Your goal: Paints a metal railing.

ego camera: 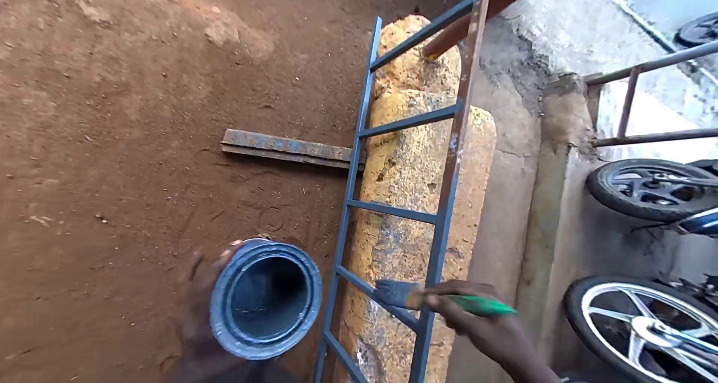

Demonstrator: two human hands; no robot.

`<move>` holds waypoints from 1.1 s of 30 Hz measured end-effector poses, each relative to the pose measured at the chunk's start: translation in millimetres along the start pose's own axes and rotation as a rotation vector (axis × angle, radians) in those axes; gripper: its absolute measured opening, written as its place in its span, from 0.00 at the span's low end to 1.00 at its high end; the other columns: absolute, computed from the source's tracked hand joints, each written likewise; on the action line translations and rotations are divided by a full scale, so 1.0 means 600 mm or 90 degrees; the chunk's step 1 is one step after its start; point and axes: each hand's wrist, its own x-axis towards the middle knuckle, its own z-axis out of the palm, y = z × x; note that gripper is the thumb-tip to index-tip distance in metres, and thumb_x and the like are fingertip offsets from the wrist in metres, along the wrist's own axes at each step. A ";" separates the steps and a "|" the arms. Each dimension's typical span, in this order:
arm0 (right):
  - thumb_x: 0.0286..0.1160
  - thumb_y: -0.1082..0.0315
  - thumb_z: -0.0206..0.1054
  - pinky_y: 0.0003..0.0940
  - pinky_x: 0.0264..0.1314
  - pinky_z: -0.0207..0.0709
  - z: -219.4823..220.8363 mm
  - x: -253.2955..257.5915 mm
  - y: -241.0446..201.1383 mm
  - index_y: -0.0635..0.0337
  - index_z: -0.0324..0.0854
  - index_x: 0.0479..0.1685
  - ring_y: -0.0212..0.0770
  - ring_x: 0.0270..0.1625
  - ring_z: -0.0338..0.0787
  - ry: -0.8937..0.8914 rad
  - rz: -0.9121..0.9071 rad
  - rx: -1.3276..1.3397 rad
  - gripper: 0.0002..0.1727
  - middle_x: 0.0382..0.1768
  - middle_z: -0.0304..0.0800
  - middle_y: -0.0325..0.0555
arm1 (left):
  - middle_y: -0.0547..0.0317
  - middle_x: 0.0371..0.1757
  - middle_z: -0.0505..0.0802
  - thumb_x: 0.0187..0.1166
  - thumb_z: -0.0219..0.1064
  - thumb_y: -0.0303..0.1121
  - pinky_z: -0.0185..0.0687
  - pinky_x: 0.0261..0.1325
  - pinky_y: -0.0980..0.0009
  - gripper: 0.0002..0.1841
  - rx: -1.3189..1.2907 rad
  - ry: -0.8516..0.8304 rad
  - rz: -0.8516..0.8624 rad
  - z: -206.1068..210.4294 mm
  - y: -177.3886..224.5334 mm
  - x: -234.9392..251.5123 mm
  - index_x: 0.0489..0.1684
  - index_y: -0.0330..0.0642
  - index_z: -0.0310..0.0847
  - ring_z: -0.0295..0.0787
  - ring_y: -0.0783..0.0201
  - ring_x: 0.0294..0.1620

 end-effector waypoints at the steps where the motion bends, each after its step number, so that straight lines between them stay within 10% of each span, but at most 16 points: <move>1: 0.80 0.54 0.72 0.18 0.23 0.82 -0.011 -0.004 -0.036 0.45 0.95 0.48 0.21 0.25 0.87 0.041 -0.035 0.084 0.10 0.36 0.97 0.29 | 0.61 0.78 0.84 0.52 0.77 0.73 0.56 0.89 0.45 0.55 0.018 0.001 0.007 0.010 0.004 0.021 0.87 0.62 0.61 0.76 0.61 0.81; 6: 0.77 0.57 0.75 0.19 0.43 0.90 -0.058 0.001 -0.196 0.37 0.90 0.61 0.22 0.40 0.94 0.037 -0.182 0.103 0.15 0.47 0.97 0.22 | 0.48 0.68 0.90 0.50 0.75 0.75 0.62 0.85 0.39 0.56 0.059 -0.004 0.049 0.063 0.019 0.120 0.78 0.45 0.71 0.85 0.57 0.72; 11: 0.75 0.63 0.75 0.20 0.44 0.87 -0.040 0.066 -0.290 0.58 0.90 0.48 0.25 0.41 0.93 0.025 -0.334 -0.125 0.10 0.40 0.97 0.41 | 0.49 0.67 0.91 0.52 0.70 0.77 0.62 0.84 0.39 0.54 0.063 -0.032 0.120 0.112 0.035 0.195 0.75 0.42 0.75 0.86 0.59 0.72; 33: 0.73 0.55 0.65 0.31 0.26 0.82 -0.087 0.240 -0.287 0.51 0.93 0.38 0.32 0.30 0.92 0.019 -0.455 -0.369 0.13 0.30 0.94 0.37 | 0.50 0.65 0.93 0.59 0.65 0.76 0.62 0.84 0.40 0.51 0.092 -0.001 0.138 0.186 0.090 0.314 0.75 0.42 0.74 0.86 0.61 0.72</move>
